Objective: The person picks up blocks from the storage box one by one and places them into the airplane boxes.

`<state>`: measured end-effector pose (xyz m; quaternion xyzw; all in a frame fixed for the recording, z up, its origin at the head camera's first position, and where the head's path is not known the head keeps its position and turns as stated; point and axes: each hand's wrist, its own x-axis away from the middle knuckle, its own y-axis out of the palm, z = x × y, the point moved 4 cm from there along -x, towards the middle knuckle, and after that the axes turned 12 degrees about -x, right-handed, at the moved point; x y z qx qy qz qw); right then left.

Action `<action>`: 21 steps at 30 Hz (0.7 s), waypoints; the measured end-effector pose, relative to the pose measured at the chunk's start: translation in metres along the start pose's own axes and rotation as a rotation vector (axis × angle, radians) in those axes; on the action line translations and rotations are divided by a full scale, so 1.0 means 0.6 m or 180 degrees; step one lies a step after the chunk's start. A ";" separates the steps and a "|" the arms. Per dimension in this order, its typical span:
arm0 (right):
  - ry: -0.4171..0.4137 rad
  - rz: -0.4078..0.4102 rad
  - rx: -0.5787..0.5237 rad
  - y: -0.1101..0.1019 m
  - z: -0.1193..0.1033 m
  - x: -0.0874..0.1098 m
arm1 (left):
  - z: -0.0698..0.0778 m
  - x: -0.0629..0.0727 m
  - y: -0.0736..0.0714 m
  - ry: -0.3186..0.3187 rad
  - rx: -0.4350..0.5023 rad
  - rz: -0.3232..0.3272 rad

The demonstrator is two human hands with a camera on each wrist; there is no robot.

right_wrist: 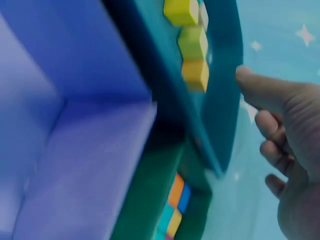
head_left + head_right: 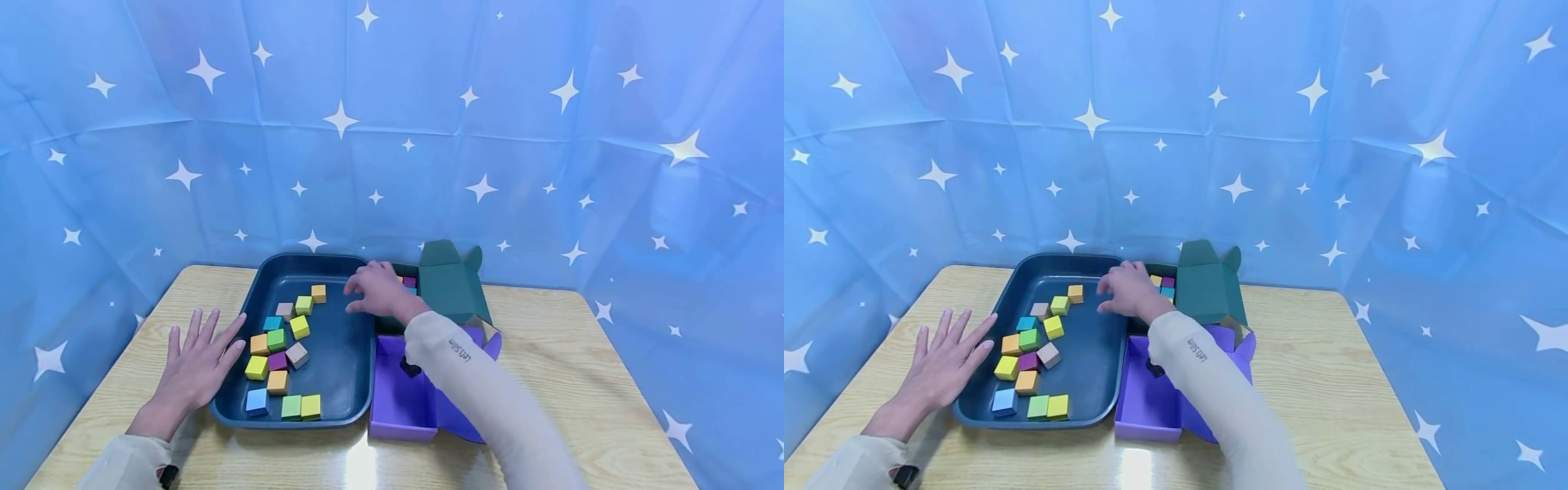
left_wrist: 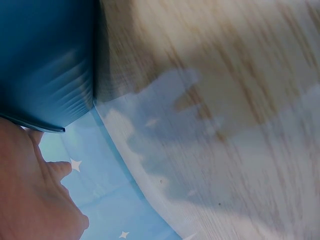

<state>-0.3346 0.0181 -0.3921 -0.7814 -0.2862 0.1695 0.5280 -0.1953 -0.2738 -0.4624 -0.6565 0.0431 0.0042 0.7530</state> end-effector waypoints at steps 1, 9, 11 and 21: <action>-0.0072 -0.0068 -0.0025 0.006 -0.011 -0.002 | 0.000 0.000 0.000 -0.0002 -0.0006 -0.0002; -0.0466 -0.0513 -0.0204 0.058 -0.084 -0.015 | 0.001 0.000 0.000 -0.0002 -0.0016 0.0006; -0.0500 -0.0559 -0.0213 0.070 -0.095 -0.018 | 0.001 0.000 0.000 0.0004 -0.0024 0.0021; -0.0543 -0.0725 -0.0224 0.108 -0.121 -0.026 | 0.001 0.000 -0.001 -0.0001 0.0012 -0.0004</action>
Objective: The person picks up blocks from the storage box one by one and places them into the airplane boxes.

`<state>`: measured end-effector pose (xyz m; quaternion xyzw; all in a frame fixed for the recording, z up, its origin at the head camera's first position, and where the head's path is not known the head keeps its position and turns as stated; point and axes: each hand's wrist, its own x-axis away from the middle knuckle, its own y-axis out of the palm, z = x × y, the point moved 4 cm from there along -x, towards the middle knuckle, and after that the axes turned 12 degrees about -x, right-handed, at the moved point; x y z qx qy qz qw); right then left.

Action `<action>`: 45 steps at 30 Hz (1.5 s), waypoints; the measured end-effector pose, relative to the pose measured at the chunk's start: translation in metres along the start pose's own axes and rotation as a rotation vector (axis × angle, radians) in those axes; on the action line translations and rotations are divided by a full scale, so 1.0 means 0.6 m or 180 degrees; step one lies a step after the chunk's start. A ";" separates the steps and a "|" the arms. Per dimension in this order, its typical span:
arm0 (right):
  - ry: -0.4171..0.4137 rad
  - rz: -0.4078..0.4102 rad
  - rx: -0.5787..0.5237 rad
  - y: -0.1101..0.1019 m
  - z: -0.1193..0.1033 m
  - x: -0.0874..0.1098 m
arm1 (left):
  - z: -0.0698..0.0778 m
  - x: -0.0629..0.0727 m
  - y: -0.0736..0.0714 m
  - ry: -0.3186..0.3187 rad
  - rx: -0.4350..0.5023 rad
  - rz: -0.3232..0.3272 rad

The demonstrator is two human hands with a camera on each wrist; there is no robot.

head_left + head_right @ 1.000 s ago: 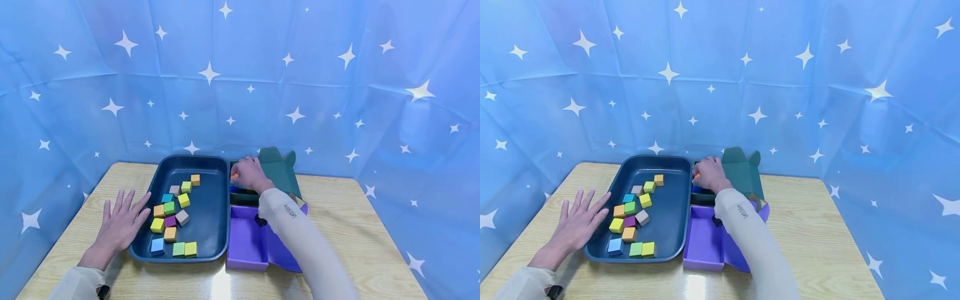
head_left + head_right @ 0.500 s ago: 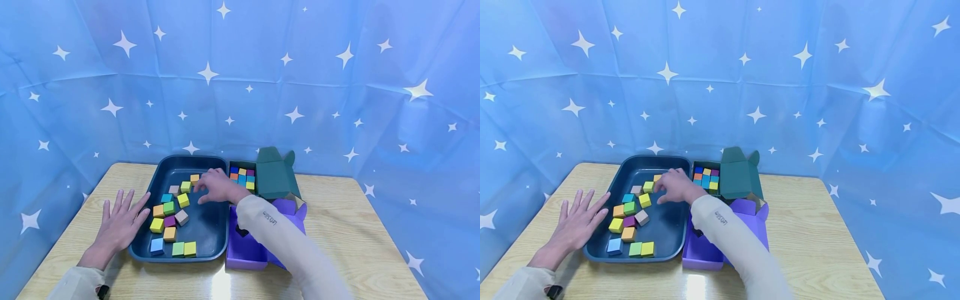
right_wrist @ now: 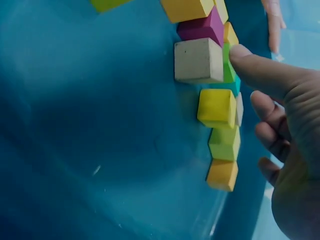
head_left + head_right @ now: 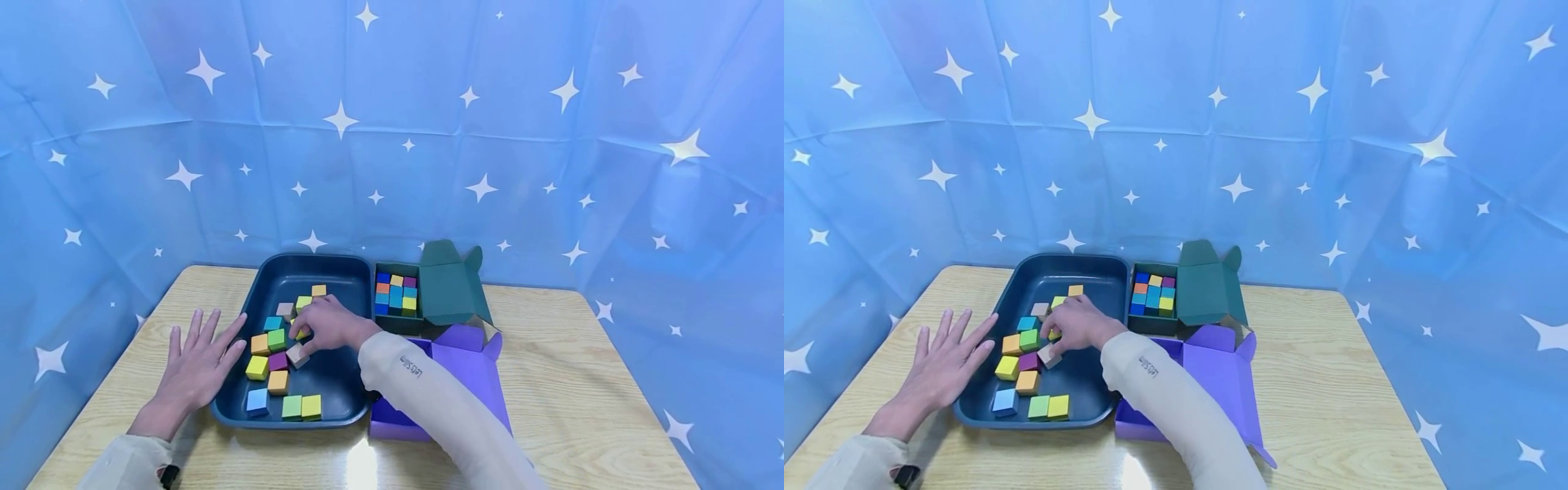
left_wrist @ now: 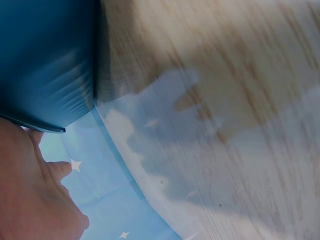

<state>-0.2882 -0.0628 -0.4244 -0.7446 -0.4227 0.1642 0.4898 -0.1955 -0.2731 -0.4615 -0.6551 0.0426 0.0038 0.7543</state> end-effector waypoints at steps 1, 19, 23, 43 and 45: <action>0.0007 -0.0004 0.0018 0.002 0.000 -0.001 | 0.000 0.000 0.000 -0.0003 0.0002 -0.0005; 0.0146 -0.0236 0.0375 0.020 -0.007 -0.018 | 0.001 -0.001 -0.002 0.0025 -0.0015 0.0011; 0.0157 -0.0274 0.0433 0.023 -0.006 -0.020 | 0.001 -0.001 -0.001 0.0025 -0.0021 0.0013; 0.0100 0.0004 0.0236 -0.023 -0.010 0.001 | -0.001 0.001 0.001 -0.0018 -0.0029 0.0017; 0.0099 0.0040 0.0230 -0.034 -0.004 0.009 | 0.000 0.001 0.001 -0.0019 -0.0024 0.0014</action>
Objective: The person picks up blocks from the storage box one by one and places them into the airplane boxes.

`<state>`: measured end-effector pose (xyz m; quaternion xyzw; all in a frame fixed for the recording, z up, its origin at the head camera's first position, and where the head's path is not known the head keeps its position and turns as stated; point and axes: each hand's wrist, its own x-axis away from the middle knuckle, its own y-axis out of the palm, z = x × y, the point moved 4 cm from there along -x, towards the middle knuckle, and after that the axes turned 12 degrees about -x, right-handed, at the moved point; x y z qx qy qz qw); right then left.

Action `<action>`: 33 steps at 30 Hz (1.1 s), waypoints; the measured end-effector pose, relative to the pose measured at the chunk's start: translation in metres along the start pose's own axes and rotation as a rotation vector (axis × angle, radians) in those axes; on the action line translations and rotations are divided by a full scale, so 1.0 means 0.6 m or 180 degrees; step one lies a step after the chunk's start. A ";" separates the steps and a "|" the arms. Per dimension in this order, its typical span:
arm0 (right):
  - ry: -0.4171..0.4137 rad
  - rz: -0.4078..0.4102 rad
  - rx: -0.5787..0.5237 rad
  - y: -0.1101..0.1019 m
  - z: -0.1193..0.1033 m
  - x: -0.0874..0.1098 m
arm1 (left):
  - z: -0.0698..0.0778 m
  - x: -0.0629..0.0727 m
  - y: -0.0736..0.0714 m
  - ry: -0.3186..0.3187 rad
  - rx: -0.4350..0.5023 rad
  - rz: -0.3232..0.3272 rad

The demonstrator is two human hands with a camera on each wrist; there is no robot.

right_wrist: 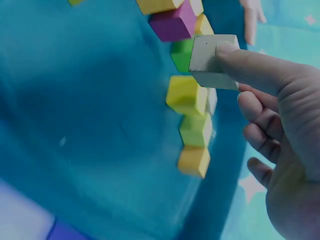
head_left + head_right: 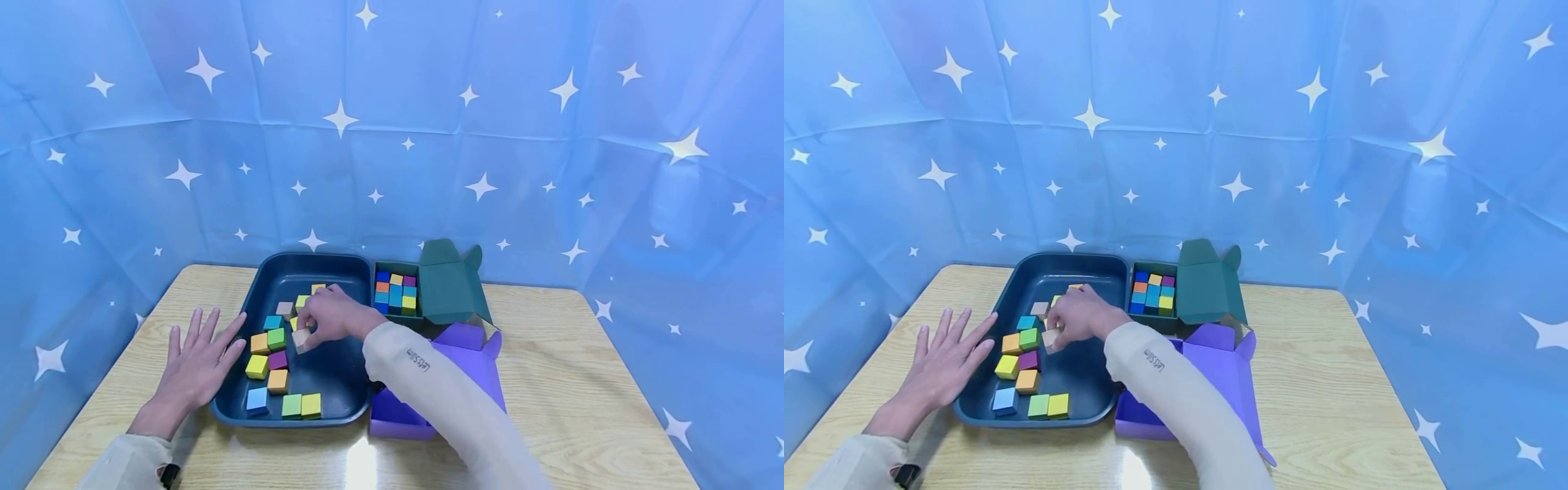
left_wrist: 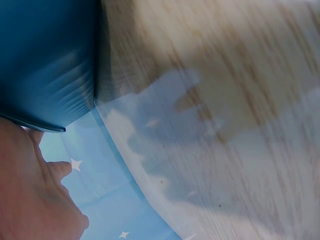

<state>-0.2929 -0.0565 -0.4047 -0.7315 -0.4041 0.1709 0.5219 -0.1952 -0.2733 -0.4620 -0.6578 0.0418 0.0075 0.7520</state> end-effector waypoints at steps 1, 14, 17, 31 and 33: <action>0.0013 0.0018 -0.0003 -0.006 0.005 0.005 | 0.000 0.000 0.000 0.0002 0.0007 -0.0004; 0.0368 0.0307 -0.0281 -0.090 0.103 0.079 | 0.001 0.000 -0.002 -0.0004 0.0020 -0.0045; 0.0467 0.0365 -0.0338 -0.104 0.124 0.096 | 0.001 -0.001 -0.001 0.0006 0.0025 -0.0057; 0.1252 0.0559 -0.0351 -0.112 0.208 0.148 | -0.001 0.000 0.000 0.0027 0.0038 -0.0021; 0.1341 0.0559 -0.0328 -0.107 0.216 0.152 | -0.001 -0.001 0.000 0.0026 0.0036 -0.0021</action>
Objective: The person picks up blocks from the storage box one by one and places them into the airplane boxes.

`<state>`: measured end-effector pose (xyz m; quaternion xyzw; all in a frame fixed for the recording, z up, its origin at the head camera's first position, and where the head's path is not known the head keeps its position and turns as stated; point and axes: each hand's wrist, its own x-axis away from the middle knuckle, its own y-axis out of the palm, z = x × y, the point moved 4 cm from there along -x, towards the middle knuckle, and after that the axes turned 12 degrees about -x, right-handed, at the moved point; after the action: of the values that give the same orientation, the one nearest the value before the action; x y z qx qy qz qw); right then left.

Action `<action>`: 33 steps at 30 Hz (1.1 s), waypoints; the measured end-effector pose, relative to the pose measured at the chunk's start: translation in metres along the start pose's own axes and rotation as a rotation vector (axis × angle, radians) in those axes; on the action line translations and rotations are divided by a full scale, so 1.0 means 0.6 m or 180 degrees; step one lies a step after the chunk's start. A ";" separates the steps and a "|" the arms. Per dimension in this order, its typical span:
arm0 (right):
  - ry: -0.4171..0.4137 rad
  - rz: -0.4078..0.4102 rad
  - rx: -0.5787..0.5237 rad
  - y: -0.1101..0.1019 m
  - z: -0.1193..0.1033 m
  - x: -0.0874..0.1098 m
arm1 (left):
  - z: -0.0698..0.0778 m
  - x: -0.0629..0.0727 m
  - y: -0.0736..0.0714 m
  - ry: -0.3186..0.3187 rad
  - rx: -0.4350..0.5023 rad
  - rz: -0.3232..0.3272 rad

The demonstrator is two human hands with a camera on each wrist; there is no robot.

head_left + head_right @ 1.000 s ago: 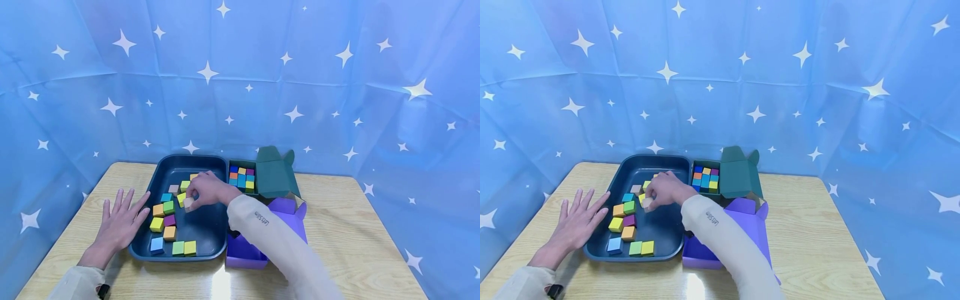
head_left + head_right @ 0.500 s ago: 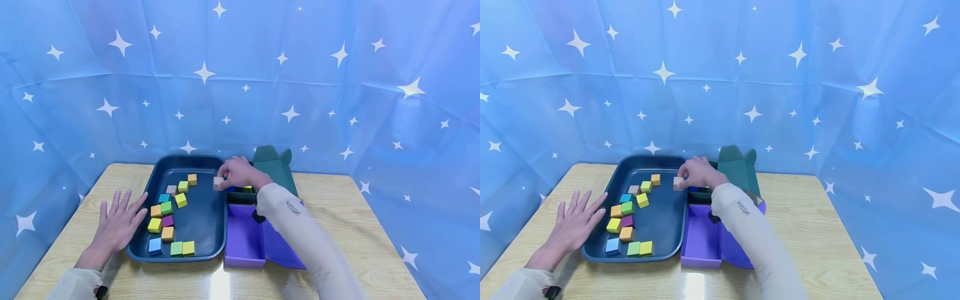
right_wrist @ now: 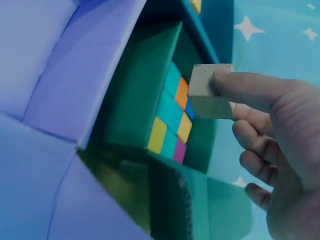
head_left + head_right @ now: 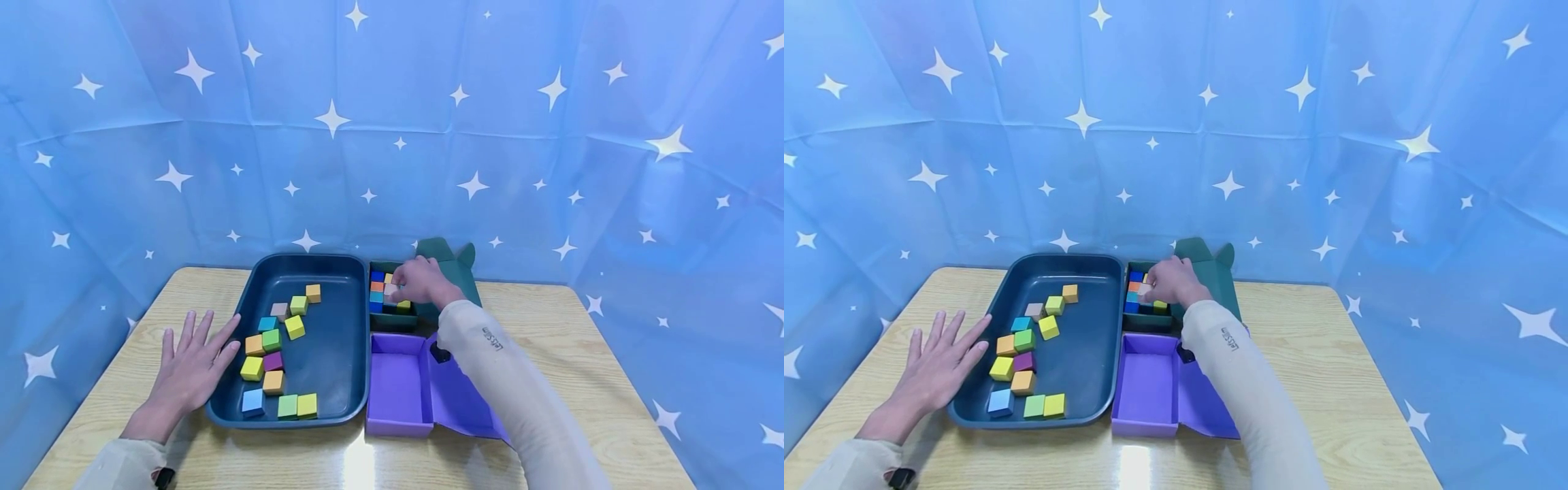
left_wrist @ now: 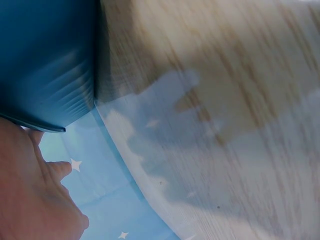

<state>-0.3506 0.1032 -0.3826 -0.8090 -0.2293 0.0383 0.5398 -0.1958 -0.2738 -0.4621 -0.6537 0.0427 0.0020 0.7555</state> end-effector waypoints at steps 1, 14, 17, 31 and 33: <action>0.0032 0.0009 0.0012 0.002 0.004 0.000 | 0.000 0.000 0.000 -0.0002 -0.0001 -0.0003; 0.0184 -0.0013 0.0055 0.035 0.027 -0.006 | -0.001 -0.001 0.002 -0.0029 -0.0013 -0.0016; 0.0191 -0.0038 0.0019 0.042 0.030 -0.009 | 0.000 -0.001 0.002 -0.0032 -0.0020 -0.0009; 0.0185 -0.0131 -0.0019 0.051 0.028 -0.018 | 0.001 0.001 0.000 -0.0024 -0.0013 0.0006; 0.0201 -0.0156 0.0023 0.053 0.030 -0.020 | 0.001 0.001 0.000 -0.0019 -0.0014 0.0008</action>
<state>-0.3564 0.1036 -0.4207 -0.8020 -0.2318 0.0004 0.5506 -0.1952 -0.2730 -0.4621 -0.6553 0.0412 0.0050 0.7542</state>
